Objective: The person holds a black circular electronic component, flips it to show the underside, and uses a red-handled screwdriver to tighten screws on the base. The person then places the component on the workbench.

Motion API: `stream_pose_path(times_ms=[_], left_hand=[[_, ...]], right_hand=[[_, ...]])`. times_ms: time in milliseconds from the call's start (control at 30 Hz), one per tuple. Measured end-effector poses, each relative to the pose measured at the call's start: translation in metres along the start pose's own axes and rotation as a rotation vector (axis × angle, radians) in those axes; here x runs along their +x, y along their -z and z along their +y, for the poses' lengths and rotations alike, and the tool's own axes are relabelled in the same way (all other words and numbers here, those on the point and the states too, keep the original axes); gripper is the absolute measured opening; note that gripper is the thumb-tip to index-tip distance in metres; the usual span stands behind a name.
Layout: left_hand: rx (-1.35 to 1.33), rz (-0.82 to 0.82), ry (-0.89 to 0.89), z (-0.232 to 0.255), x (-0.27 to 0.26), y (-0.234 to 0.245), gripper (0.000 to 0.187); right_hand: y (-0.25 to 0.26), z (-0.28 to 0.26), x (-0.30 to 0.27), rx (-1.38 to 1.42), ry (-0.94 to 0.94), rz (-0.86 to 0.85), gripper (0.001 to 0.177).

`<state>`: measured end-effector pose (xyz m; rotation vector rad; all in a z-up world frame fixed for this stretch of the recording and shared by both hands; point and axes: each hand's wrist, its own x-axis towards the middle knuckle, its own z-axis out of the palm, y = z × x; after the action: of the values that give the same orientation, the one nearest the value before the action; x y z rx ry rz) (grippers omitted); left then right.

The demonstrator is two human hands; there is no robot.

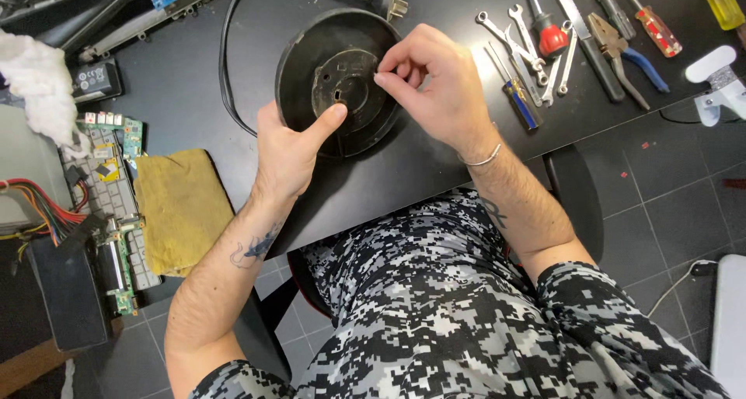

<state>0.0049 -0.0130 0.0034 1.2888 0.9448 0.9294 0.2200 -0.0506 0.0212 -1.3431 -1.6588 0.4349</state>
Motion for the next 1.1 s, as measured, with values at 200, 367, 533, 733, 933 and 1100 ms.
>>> stream_pose_path(times_ms=[200, 367, 533, 733, 933, 1100], left_hand=[[0.113, 0.032, 0.001, 0.007, -0.002, -0.002, 0.025], [0.196, 0.029, 0.020, 0.013, -0.004, -0.005, 0.025], [0.319, 0.069, -0.088, -0.004, -0.004, -0.003, 0.022], [0.363, 0.091, -0.104, -0.001, -0.008, -0.008, 0.020], [0.453, 0.093, -0.131, -0.006, -0.008, -0.008, 0.018], [0.413, 0.059, -0.177, -0.007, -0.009, -0.008, 0.018]], right_hand=[[-0.007, -0.002, -0.006, -0.197, 0.125, 0.112, 0.009], [-0.009, -0.006, -0.010, -0.431, 0.270, 0.238, 0.007], [-0.014, -0.007, -0.013, -0.537, 0.298, 0.225, 0.012], [-0.023, -0.002, -0.014, -0.651, 0.290, 0.209, 0.012], [-0.028, 0.001, -0.017, -0.624, 0.212, 0.136, 0.012], [-0.032, 0.003, -0.018, -0.747, 0.192, 0.154, 0.016]])
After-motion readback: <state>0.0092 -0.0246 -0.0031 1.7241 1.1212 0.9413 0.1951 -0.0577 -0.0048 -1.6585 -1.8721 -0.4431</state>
